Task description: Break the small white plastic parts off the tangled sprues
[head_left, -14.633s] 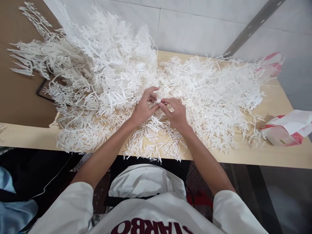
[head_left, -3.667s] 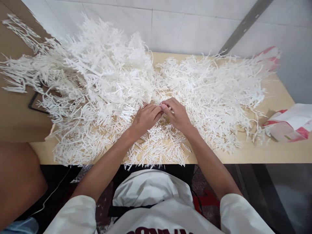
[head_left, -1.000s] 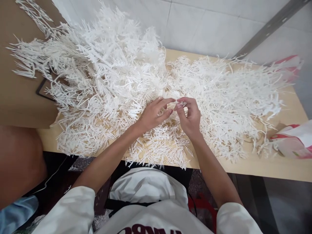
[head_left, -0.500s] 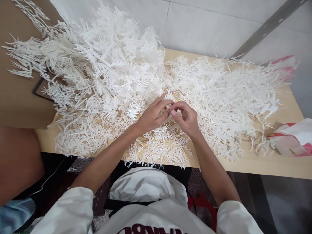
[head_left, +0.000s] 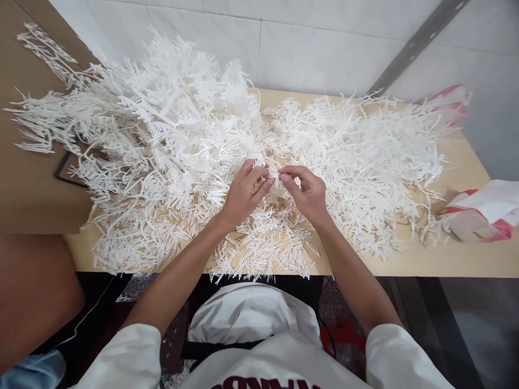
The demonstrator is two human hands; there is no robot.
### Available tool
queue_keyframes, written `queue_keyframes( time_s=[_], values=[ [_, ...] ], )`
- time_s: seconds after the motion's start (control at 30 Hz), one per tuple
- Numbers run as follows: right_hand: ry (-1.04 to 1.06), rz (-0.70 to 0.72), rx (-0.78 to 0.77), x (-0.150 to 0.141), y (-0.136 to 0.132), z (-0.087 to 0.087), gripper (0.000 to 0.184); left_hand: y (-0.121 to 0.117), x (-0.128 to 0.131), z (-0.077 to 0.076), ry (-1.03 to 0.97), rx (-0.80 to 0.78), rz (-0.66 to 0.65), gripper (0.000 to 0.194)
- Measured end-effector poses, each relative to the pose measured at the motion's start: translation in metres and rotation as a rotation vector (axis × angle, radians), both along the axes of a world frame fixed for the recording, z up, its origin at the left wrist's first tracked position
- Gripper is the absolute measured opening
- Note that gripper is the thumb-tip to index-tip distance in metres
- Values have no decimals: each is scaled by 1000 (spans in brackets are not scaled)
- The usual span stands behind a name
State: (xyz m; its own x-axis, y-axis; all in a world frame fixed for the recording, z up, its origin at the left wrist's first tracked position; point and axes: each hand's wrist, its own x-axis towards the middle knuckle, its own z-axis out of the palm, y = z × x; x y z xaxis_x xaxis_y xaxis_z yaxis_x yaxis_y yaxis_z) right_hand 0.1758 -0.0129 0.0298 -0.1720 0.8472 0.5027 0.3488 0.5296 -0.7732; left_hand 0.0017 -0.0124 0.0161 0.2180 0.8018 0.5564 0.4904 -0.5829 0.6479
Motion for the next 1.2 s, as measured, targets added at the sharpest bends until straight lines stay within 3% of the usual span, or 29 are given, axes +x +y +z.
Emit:
queue_keyframes(
  time_s=[0.13, 0.5, 0.67, 0.87, 0.97, 1.03, 1.2],
  values=[
    [-62, 81, 16, 4, 2, 3, 18, 0, 0, -2, 66, 72, 6, 18],
    [-236, 78, 254, 7, 5, 1, 21, 0, 3, -4, 152, 137, 44, 15],
    [-319, 13, 357, 6, 7, -5, 10, -1, 8, -8, 228, 223, 116, 8],
    [-605, -115, 508, 1, 4, -6, 10, -1, 13, -9, 390, 309, 215, 7],
    [-515, -209, 590, 0, -1, -4, 14, 4, 8, -6, 273, 207, 263, 11],
    [-375, -226, 551, 1, -3, -3, 9, 7, 2, -4, 150, 143, 294, 12],
    [-177, -237, 316, 5, 2, -2, 18, 7, -2, -2, 48, 105, 90, 12]
  ],
)
